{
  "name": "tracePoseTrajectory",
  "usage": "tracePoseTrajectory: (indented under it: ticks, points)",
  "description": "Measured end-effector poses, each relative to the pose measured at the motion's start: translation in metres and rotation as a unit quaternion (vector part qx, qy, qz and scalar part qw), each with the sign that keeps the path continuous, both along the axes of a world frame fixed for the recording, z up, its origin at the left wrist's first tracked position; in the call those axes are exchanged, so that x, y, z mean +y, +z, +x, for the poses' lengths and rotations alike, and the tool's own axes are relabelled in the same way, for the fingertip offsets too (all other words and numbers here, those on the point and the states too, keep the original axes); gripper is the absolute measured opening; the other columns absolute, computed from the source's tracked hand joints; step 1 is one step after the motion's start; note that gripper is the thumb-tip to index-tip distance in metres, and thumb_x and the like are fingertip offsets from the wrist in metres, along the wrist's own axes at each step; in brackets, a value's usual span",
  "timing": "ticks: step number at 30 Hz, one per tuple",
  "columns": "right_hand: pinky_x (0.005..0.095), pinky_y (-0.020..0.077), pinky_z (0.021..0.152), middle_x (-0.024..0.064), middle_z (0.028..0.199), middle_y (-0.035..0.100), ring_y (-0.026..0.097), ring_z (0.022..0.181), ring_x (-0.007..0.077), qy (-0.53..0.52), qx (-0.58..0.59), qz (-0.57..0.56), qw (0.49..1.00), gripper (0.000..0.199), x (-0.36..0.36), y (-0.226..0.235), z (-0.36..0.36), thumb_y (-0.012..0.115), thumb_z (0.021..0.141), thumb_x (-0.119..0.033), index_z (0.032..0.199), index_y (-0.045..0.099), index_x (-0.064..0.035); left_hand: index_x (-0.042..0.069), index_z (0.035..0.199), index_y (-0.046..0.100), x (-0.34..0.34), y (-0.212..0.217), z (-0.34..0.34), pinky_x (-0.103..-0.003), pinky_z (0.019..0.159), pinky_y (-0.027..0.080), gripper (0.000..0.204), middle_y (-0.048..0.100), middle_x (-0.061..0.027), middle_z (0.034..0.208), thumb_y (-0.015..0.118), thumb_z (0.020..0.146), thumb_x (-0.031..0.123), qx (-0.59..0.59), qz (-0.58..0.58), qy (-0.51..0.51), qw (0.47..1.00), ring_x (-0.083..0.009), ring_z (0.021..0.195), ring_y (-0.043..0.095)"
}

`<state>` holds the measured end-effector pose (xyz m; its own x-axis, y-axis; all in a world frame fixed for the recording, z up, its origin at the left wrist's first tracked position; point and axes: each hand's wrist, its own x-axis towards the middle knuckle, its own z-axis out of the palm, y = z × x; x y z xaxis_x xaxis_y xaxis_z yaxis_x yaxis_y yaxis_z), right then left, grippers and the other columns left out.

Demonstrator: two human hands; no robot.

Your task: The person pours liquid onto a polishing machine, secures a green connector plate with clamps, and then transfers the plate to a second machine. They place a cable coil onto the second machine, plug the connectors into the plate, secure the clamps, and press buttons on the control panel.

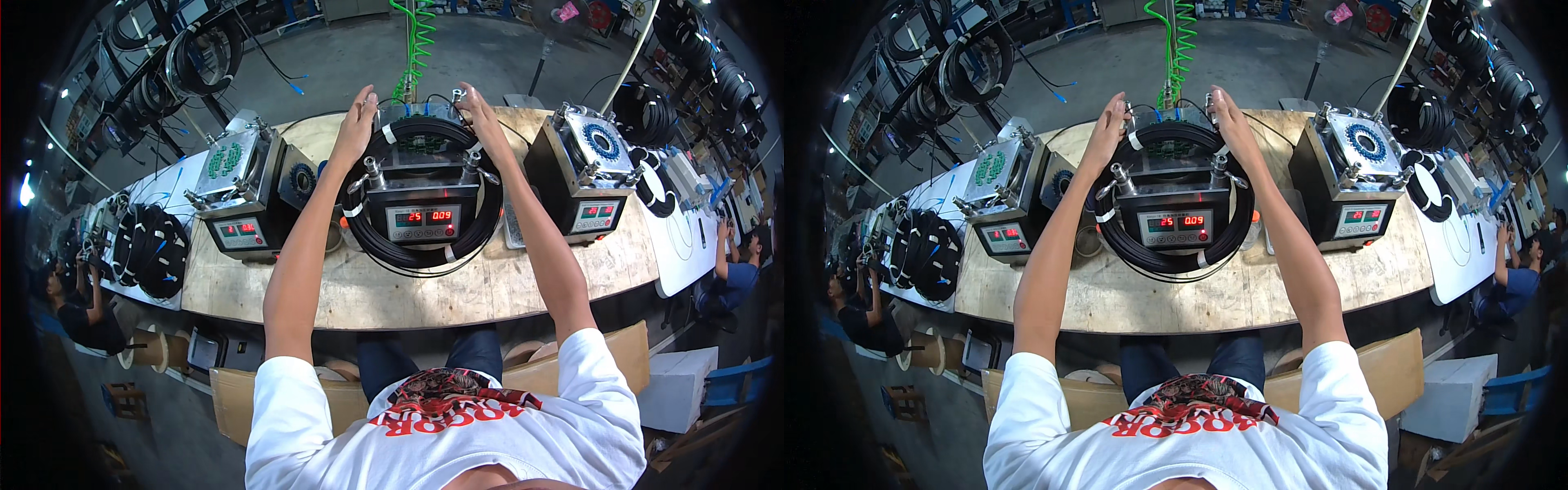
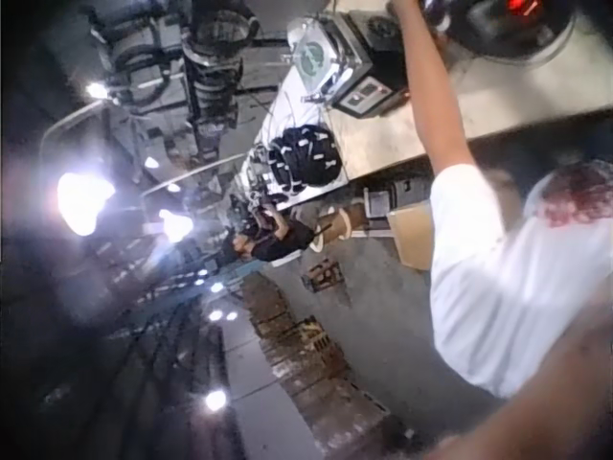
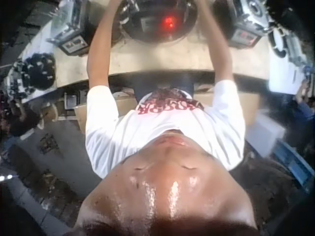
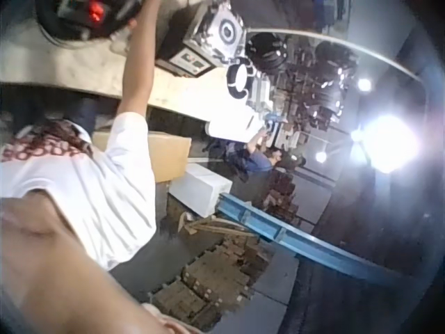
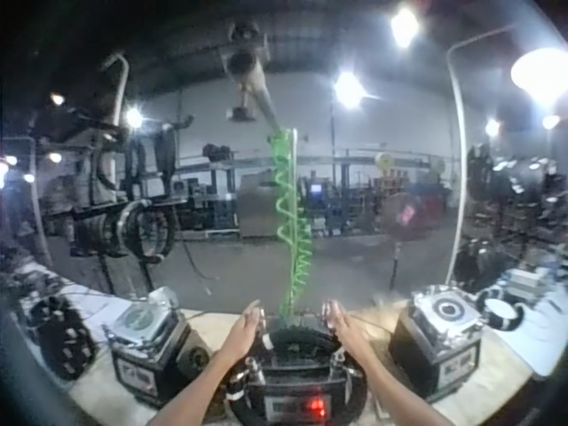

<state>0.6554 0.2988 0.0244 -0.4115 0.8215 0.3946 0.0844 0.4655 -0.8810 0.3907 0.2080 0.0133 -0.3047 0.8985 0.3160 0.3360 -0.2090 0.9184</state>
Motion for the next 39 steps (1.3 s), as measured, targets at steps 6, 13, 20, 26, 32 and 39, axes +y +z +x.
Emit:
tracePoseTrajectory:
  ticks: [6, 13, 20, 26, 32, 39]
  points:
    - [0.0374, 0.0469, 0.094, 0.0180, 0.120, 0.065, 0.053, 0.122, 0.0257, -0.012, -0.017, -0.021, 1.000, 0.076, 0.000, -0.001, 0.002, 0.027, 0.103, -0.066, 0.152, 0.041, -0.0098, 0.005, 0.155, 0.029, -0.007, 0.005, 0.004, -0.029, 0.079, 0.046, 0.072, 0.061, -0.0137, 0.118, 0.048, 0.104, 0.052, 0.009, 0.005, 0.007, 1.000, -0.0170, 0.086, 0.056]
    - [0.0387, 0.0426, 0.102, 0.0204, 0.125, 0.062, 0.054, 0.124, 0.0272, -0.004, -0.005, -0.027, 1.000, 0.080, -0.002, -0.001, 0.001, 0.029, 0.102, -0.068, 0.153, 0.039, -0.0075, 0.004, 0.155, 0.032, -0.010, 0.010, 0.006, -0.032, 0.100, 0.041, 0.078, 0.058, -0.0160, 0.122, 0.037, 0.103, 0.062, 0.021, -0.011, 0.001, 1.000, -0.0224, 0.111, 0.055]
    - [0.0409, 0.0437, 0.102, 0.0223, 0.131, 0.059, 0.053, 0.125, 0.0298, -0.002, 0.000, -0.054, 0.999, 0.081, -0.004, 0.001, 0.005, 0.023, 0.100, -0.072, 0.155, 0.037, -0.0133, 0.004, 0.156, 0.031, -0.007, 0.008, 0.007, -0.034, 0.107, 0.037, 0.081, 0.056, -0.0169, 0.128, 0.039, 0.102, 0.064, 0.012, -0.025, -0.016, 0.999, -0.0252, 0.122, 0.052]
    - [0.0397, 0.0442, 0.102, 0.0206, 0.137, 0.056, 0.058, 0.114, 0.0298, -0.011, -0.009, -0.066, 0.998, 0.083, 0.003, -0.004, 0.005, 0.023, 0.100, -0.072, 0.155, 0.036, -0.0104, 0.005, 0.155, 0.031, -0.010, 0.010, 0.009, -0.030, 0.088, 0.044, 0.079, 0.058, -0.0144, 0.123, 0.043, 0.102, 0.063, -0.009, -0.019, -0.013, 1.000, -0.0203, 0.103, 0.055]
    - [0.0444, 0.0461, 0.103, 0.0178, 0.151, 0.042, 0.056, 0.119, 0.0285, -0.039, -0.011, -0.001, 0.999, 0.081, 0.015, -0.016, 0.001, 0.026, 0.102, -0.069, 0.154, 0.037, -0.0087, 0.011, 0.157, 0.032, -0.014, 0.015, 0.010, -0.034, 0.093, 0.045, 0.080, 0.057, -0.0119, 0.129, 0.028, 0.102, 0.069, 0.014, -0.055, -0.001, 0.998, -0.0190, 0.111, 0.055]
    - [0.0489, 0.0460, 0.102, 0.0177, 0.148, 0.044, 0.052, 0.124, 0.0278, -0.005, 0.003, -0.012, 1.000, 0.081, 0.011, -0.011, 0.001, 0.026, 0.101, -0.070, 0.153, 0.037, -0.0083, 0.004, 0.154, 0.034, -0.009, 0.008, 0.004, -0.030, 0.094, 0.043, 0.080, 0.058, -0.0138, 0.121, 0.035, 0.102, 0.065, 0.014, -0.026, -0.001, 1.000, -0.0213, 0.106, 0.054]
